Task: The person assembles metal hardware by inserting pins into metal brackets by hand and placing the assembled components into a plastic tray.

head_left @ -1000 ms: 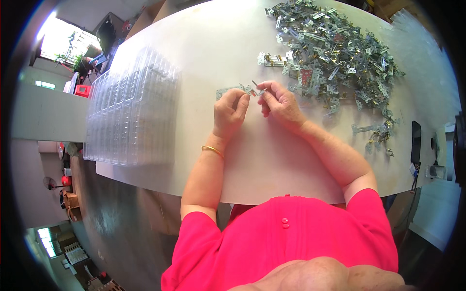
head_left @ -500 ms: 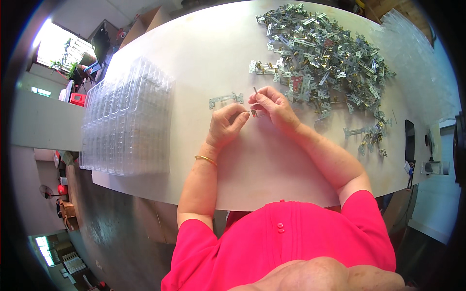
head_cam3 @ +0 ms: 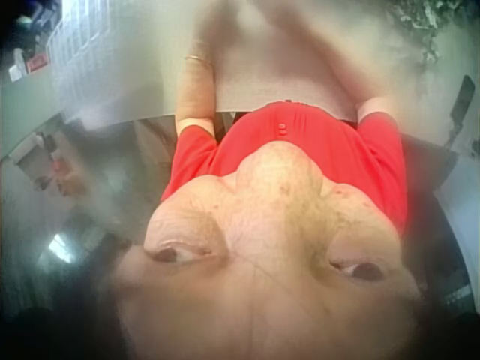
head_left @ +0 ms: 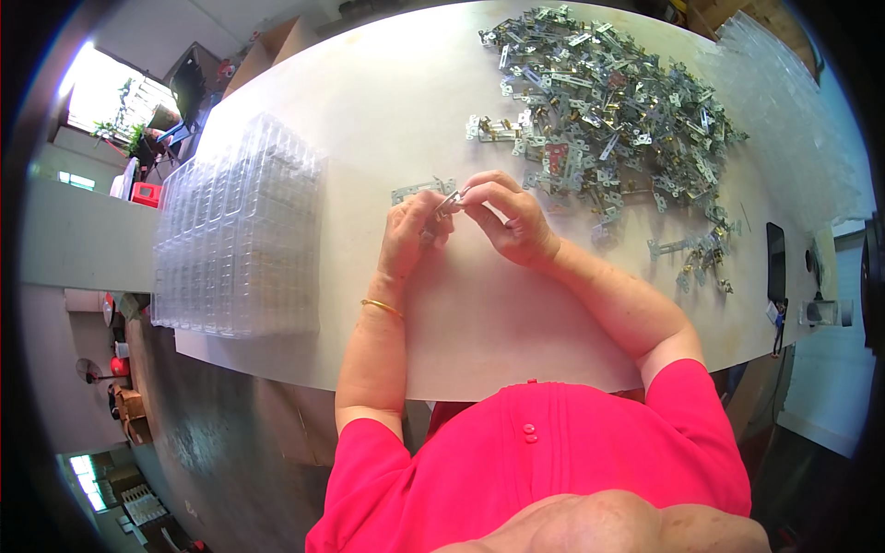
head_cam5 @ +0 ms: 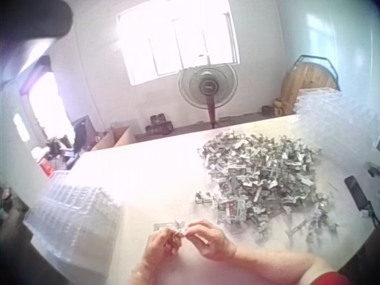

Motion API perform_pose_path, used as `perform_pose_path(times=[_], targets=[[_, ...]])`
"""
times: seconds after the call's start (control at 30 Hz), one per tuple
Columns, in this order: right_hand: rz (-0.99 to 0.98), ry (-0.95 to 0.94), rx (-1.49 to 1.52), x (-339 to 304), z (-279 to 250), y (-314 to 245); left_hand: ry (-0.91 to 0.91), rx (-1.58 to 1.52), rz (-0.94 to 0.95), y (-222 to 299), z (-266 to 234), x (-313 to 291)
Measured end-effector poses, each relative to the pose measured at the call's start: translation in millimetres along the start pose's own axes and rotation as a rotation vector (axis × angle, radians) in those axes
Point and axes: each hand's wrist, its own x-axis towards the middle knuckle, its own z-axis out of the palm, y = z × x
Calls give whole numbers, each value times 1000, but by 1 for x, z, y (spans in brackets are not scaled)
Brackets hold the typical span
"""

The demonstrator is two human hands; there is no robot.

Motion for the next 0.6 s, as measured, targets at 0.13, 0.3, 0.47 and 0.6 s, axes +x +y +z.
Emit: perform_pose_path(times=[0.13, 0.3, 0.47, 0.6], targets=[[179, 133, 248, -3, 7, 10, -91, -412, -57, 4, 0, 2], [579, 250, 702, 0, 6, 9, -68, -295, 147, 4, 3, 4], [679, 228, 826, -1, 9, 7, 5, -173, 176, 2, 12, 4], [585, 225, 671, -3, 14, 11, 24, -175, 224, -4, 10, 7]])
